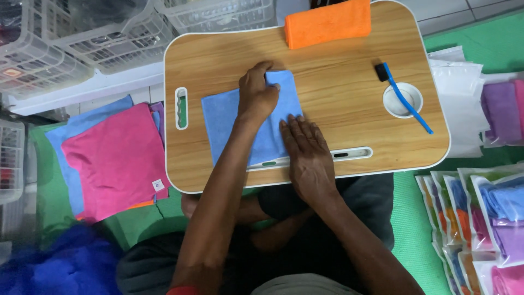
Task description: Folding microfiber cloths and placing them into plastic bags for packaging
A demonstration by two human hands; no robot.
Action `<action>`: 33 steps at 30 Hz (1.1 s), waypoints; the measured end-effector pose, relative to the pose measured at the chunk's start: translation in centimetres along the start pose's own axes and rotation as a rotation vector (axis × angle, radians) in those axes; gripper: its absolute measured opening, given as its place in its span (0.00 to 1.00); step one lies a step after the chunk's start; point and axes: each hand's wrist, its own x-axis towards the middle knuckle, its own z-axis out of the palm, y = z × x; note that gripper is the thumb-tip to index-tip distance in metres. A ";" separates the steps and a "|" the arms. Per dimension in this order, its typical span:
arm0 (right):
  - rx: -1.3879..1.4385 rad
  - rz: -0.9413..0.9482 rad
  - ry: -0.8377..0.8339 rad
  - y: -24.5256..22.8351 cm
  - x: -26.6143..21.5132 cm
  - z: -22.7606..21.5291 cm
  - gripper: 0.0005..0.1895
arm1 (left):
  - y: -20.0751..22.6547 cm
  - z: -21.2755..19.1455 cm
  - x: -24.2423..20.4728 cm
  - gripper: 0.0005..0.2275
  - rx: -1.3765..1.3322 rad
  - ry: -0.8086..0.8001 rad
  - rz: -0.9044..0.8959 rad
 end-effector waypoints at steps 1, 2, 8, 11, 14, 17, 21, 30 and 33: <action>-0.045 -0.015 -0.033 0.0 0.0 0.1 0.29 | -0.1 -0.2 -0.4 0.15 0.050 0.013 0.122; -0.090 -0.030 -0.066 0.0 -0.1 0.1 0.28 | -0.1 -0.5 -0.8 0.20 0.100 0.026 0.243; 0.063 -0.005 -0.448 1.3 0.3 -2.0 0.38 | -0.6 -0.7 -0.7 0.19 0.678 0.050 0.422; 0.348 0.303 -0.063 0.5 1.7 -3.6 0.24 | -1.9 -1.7 -0.2 0.19 0.607 0.033 0.441; 0.011 0.383 -0.073 1.7 -0.7 1.0 0.31 | -3.0 -1.7 0.8 0.18 0.603 0.002 0.391; 0.152 0.465 -0.189 2.4 -0.9 2.2 0.24 | -3.8 -3.0 1.3 0.14 0.499 -0.085 0.227; 0.455 0.539 -0.314 3.5 1.7 -0.4 0.20 | -3.3 -7.1 -1.6 0.16 0.301 -0.115 0.119; 1.157 0.554 -0.377 2.5 8.4 -5.5 0.15 | -3.2 -12.7 -11.6 0.33 -0.782 -0.116 0.060; 0.986 0.418 -0.467 3.1 10.1 -3.0 0.16 | -4.2 -11.7 -10.8 0.33 -0.834 -0.018 0.014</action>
